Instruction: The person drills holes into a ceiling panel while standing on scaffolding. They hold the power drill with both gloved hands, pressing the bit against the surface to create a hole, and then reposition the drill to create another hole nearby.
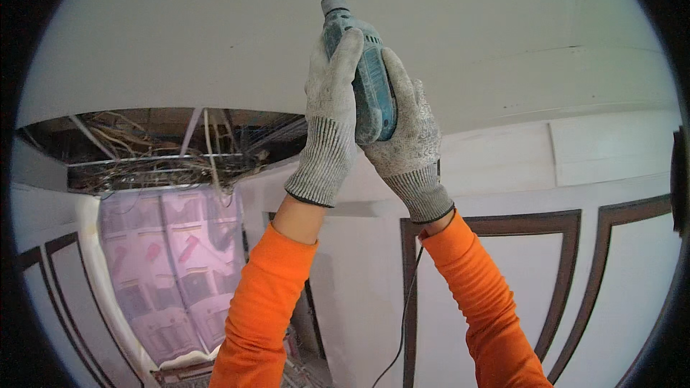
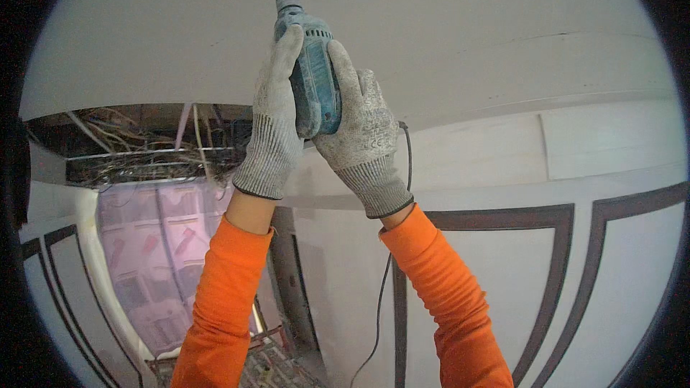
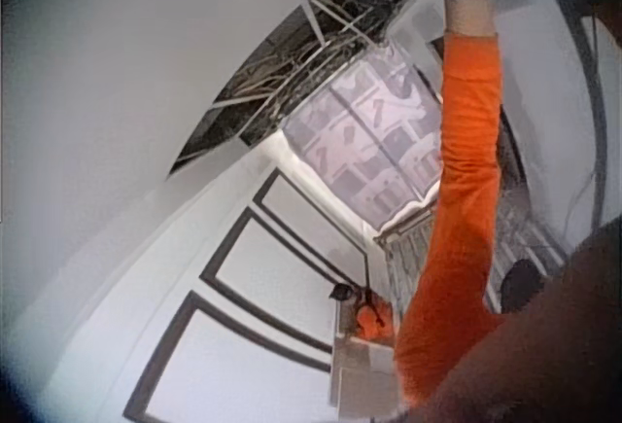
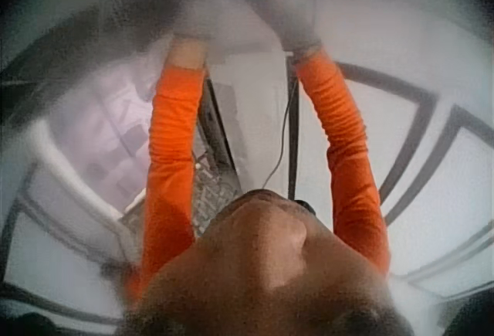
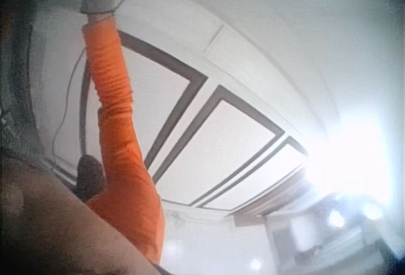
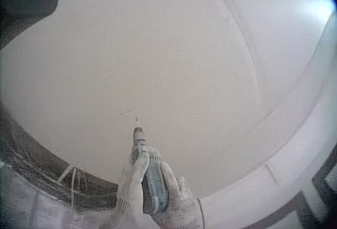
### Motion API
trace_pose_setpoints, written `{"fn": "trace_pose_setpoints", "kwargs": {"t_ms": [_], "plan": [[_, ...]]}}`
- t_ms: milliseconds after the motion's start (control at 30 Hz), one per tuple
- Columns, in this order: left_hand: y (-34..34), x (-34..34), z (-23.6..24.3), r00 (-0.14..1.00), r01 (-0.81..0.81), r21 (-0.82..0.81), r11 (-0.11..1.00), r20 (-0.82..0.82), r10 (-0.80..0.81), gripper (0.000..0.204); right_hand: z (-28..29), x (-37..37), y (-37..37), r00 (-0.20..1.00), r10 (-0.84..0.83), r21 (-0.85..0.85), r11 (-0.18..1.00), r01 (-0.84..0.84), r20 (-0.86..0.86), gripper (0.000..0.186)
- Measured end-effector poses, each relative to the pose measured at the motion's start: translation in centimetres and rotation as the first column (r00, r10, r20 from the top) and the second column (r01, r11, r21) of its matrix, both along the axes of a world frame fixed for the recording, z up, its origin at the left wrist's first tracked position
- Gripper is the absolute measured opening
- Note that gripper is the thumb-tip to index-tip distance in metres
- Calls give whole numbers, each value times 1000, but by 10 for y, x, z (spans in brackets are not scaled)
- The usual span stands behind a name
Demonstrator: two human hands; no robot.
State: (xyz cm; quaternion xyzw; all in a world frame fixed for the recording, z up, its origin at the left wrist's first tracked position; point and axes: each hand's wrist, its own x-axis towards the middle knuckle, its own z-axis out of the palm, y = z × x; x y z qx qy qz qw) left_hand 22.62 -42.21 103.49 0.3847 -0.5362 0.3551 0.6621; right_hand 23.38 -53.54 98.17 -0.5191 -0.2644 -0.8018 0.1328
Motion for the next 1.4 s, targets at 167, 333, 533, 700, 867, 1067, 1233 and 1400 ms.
{"fn": "trace_pose_setpoints", "kwargs": {"t_ms": [167,333,533,700,867,1067,1233,1400], "plan": [[-35,-16,8,996,-7,11,1000,86,6,72,3,-26,-31,989,-135,54,990,131,62,110],[-61,-46,10,980,123,43,991,154,-129,68,4,-59,-53,998,-49,73,996,51,-28,93],[-99,-73,17,923,231,82,970,298,-245,68,13,-87,-97,960,-227,70,973,218,165,102],[-112,-90,16,921,264,115,958,264,-286,76,15,-109,-109,950,-253,78,967,242,184,97],[-120,-103,19,907,302,143,943,260,-330,78,18,-125,-115,950,-254,85,967,242,184,93],[-125,-102,35,908,259,33,965,333,-255,57,27,-133,-118,940,-284,68,959,276,189,92],[-129,-104,42,946,217,-13,976,251,-207,70,36,-137,-126,863,-452,84,892,445,225,103],[-128,-99,48,922,249,142,958,270,-279,98,32,-138,-120,911,-366,107,930,351,192,91]]}}
